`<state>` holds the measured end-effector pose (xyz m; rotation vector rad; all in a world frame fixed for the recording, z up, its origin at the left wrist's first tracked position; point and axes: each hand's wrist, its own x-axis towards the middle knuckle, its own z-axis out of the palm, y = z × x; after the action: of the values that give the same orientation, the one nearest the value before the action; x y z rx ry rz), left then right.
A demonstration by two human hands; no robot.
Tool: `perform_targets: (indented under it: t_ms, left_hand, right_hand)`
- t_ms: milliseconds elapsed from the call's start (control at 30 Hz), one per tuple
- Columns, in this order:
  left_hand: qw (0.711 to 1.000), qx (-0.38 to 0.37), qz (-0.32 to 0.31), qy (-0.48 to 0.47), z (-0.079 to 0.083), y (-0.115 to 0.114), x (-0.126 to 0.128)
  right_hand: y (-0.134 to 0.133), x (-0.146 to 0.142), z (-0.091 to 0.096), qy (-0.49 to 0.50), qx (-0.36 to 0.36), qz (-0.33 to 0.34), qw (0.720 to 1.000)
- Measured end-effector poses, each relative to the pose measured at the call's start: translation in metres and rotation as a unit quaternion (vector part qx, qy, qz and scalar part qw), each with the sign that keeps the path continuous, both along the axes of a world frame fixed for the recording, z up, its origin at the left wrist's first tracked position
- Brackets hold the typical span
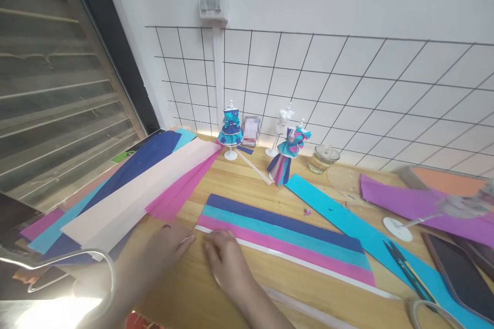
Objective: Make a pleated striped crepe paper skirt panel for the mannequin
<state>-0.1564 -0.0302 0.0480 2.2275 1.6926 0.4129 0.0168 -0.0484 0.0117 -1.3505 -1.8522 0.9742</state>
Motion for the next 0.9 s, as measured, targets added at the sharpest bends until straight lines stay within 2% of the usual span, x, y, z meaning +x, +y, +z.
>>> perform_targets:
  t_ms: [100,167,300,367,467,533,600,733,900]
  left_hand:
    - [0.996,-0.034,-0.065,0.056,-0.009,-0.009,0.013]
    - [0.989,-0.048,-0.088,0.105,-0.017,-0.014,0.021]
    - [0.987,-0.047,-0.073,0.133,-0.027,-0.021,0.027]
    - [0.992,-0.051,-0.078,0.087,-0.028,-0.021,0.024]
    - [0.993,-0.061,-0.065,-0.075,-0.028,-0.014,0.013]
    - [0.984,-0.057,-0.006,-0.171,-0.030,-0.005,0.006]
    - [0.971,-0.076,0.032,-0.226,-0.031,0.004,0.004]
    - [0.943,-0.162,-0.001,-0.291,-0.034,0.014,0.008]
    - [0.956,-0.122,-0.013,-0.266,-0.037,0.015,0.013]
  right_hand:
    - [0.010,-0.007,-0.008,0.076,-0.126,-0.020,0.989]
    - [0.019,-0.012,-0.016,0.108,-0.182,-0.020,0.977]
    - [0.031,-0.019,-0.026,0.122,-0.203,-0.014,0.971]
    - [0.034,-0.019,-0.026,0.130,-0.203,-0.014,0.970]
    - [0.034,-0.016,-0.022,0.144,-0.207,-0.007,0.968]
    - [0.033,-0.015,-0.020,0.157,-0.211,0.003,0.965]
    - [0.031,-0.014,-0.018,0.170,-0.212,0.013,0.962]
    - [0.029,-0.015,-0.019,0.184,-0.205,0.020,0.961]
    - [0.030,-0.014,-0.020,0.158,-0.159,0.013,0.975]
